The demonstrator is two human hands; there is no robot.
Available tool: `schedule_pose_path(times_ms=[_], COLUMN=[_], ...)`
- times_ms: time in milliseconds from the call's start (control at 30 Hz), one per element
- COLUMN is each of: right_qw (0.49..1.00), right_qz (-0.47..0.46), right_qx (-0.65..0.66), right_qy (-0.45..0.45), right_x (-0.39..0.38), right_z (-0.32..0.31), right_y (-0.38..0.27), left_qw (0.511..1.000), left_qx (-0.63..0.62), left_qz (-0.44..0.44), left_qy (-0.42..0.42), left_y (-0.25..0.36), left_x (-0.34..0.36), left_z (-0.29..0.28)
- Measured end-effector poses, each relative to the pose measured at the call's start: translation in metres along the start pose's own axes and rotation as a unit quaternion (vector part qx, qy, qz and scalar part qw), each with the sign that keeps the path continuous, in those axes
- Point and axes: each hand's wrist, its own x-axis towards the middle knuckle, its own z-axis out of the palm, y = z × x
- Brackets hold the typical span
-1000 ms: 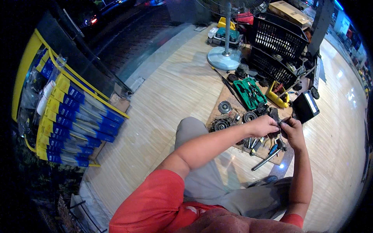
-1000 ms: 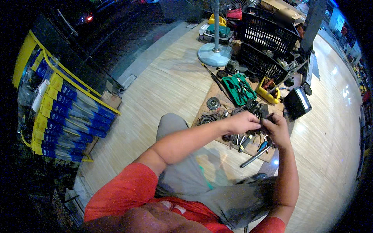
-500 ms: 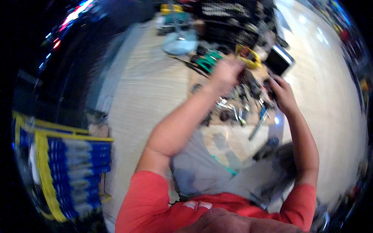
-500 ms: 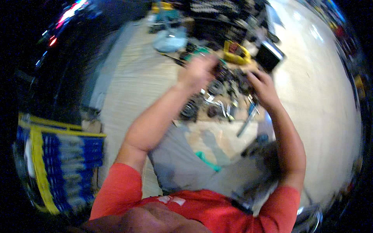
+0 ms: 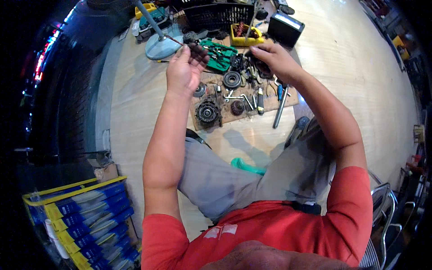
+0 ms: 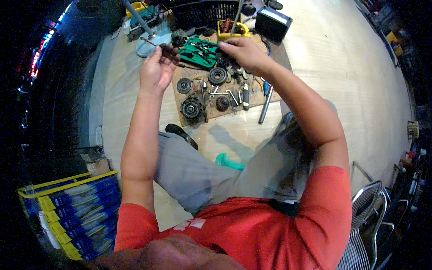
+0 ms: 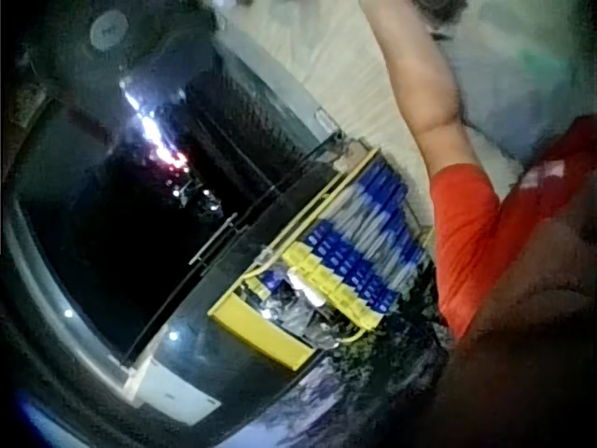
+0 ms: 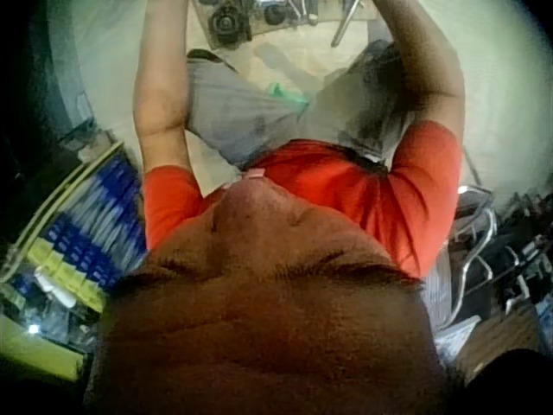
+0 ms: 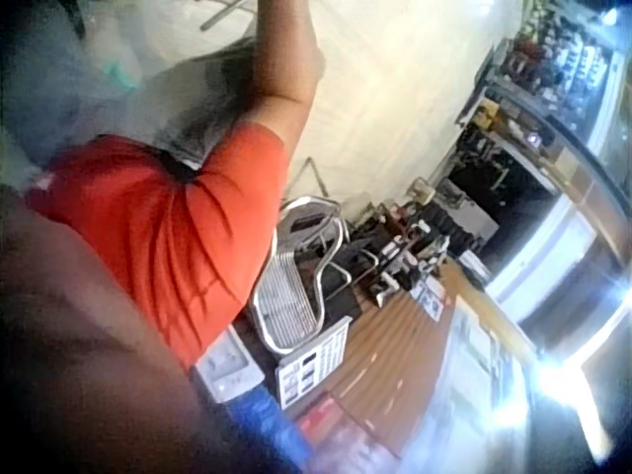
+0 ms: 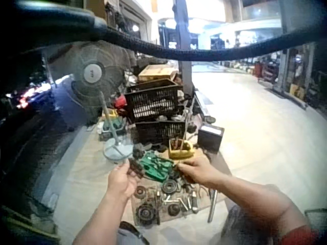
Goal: The person removes components from a mechanical assembly, holds the part in their hands to view different sides, and uses pliers to manipulate a small wire or spring on the assembly.
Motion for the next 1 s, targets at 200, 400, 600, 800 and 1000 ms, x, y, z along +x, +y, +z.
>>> schedule_pose_path(times_ms=[200, 400, 600, 800, 1000], right_qw=[0.999, 0.999, 0.987, 0.937, 0.964], right_qz=[-0.007, -0.029, -0.016, 0.053, 0.039], right_qx=[-0.016, -0.022, 0.121, 0.325, 0.245], right_qy=[-0.033, -0.025, -0.1, -0.114, -0.096], right_x=[0.001, 0.005, 0.003, -0.002, 0.0], right_z=[0.006, 0.015, 0.04, 0.047, 0.036], right_y=[0.002, 0.014, 0.022, 0.016, 0.01], left_qw=[0.999, 0.999, 0.996, 0.995, 0.995], left_qx=[0.005, 0.011, -0.001, 0.077, 0.085], left_qz=[0.006, -0.001, -0.026, 0.002, -0.018], left_qy=[0.04, 0.033, -0.088, -0.064, -0.048], left_y=[0.002, -0.003, -0.025, -0.041, -0.049], left_x=[-0.009, -0.003, -0.003, -0.005, -0.008], left_z=[0.003, 0.008, 0.018, 0.035, 0.032])
